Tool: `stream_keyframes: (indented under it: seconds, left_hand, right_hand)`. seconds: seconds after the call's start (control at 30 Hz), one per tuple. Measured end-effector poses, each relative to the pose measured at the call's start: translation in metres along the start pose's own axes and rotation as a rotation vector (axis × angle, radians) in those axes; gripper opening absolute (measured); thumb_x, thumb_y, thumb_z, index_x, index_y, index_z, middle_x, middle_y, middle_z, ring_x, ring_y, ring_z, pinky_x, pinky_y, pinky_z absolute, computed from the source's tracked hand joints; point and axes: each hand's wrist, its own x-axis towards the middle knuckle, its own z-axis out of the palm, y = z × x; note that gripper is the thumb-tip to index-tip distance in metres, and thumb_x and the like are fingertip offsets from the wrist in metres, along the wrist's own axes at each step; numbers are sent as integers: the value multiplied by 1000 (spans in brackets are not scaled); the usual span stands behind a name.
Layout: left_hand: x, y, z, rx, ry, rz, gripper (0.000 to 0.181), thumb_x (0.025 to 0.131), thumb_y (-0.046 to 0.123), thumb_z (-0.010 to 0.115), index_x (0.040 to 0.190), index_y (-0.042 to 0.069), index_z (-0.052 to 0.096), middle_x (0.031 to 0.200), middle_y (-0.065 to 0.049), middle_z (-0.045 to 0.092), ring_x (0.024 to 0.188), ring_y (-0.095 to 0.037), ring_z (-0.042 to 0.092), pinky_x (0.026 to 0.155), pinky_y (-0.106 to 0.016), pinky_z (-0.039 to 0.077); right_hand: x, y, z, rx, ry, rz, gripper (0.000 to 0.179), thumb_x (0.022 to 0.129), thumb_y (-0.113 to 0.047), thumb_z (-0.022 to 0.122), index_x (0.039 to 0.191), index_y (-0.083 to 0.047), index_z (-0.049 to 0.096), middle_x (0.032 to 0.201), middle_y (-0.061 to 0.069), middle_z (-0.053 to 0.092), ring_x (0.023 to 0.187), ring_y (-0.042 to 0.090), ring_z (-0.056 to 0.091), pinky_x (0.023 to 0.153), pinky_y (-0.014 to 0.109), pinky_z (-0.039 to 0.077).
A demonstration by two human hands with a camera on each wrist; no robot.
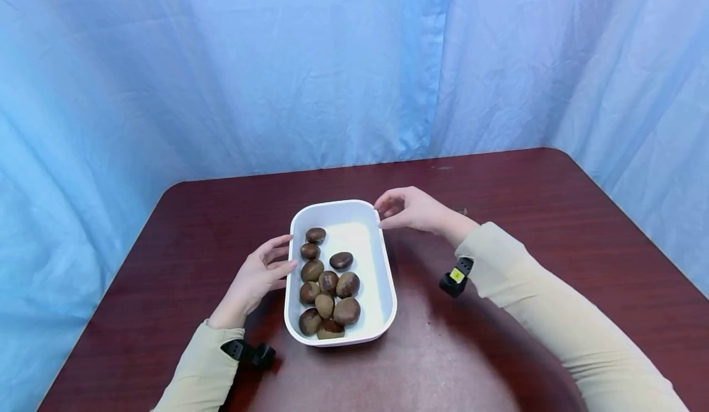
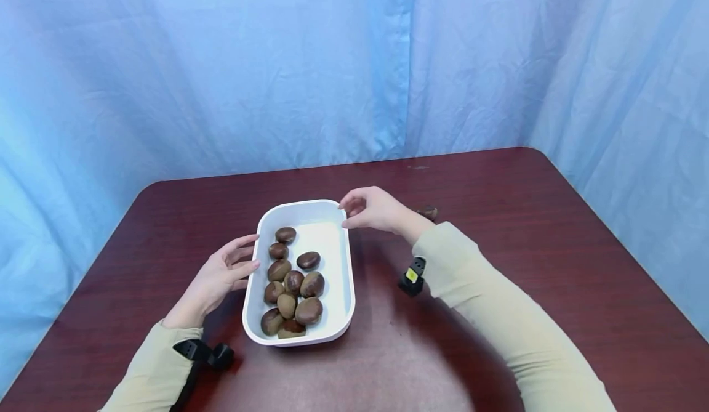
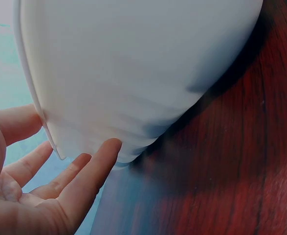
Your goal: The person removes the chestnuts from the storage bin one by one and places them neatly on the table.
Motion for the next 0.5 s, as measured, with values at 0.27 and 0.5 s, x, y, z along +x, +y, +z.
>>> stream_keyframes:
  seconds: [0.27,0.5]
  left_hand:
    - [2,-1,1,-3,-4,-7,55,93,10,60,143,12,38,139,-21,45,118,-35,55,82,-41,55]
    - [2,-2,1,-12,-9,-7,55,93,10,60,143,11,37,140,-21,45,118,-36,55,81,-41,55]
  right_hand:
    - [18,-34,22,26,-67,-43,33,83,-13,71,114,-7,63,119,15,61,105,23,60,83,33,52]
    - [33,-58,51,-9,-126,-62,37,84,-14,71,118,-2,62,122,16,61,108,26,60,81,29,53]
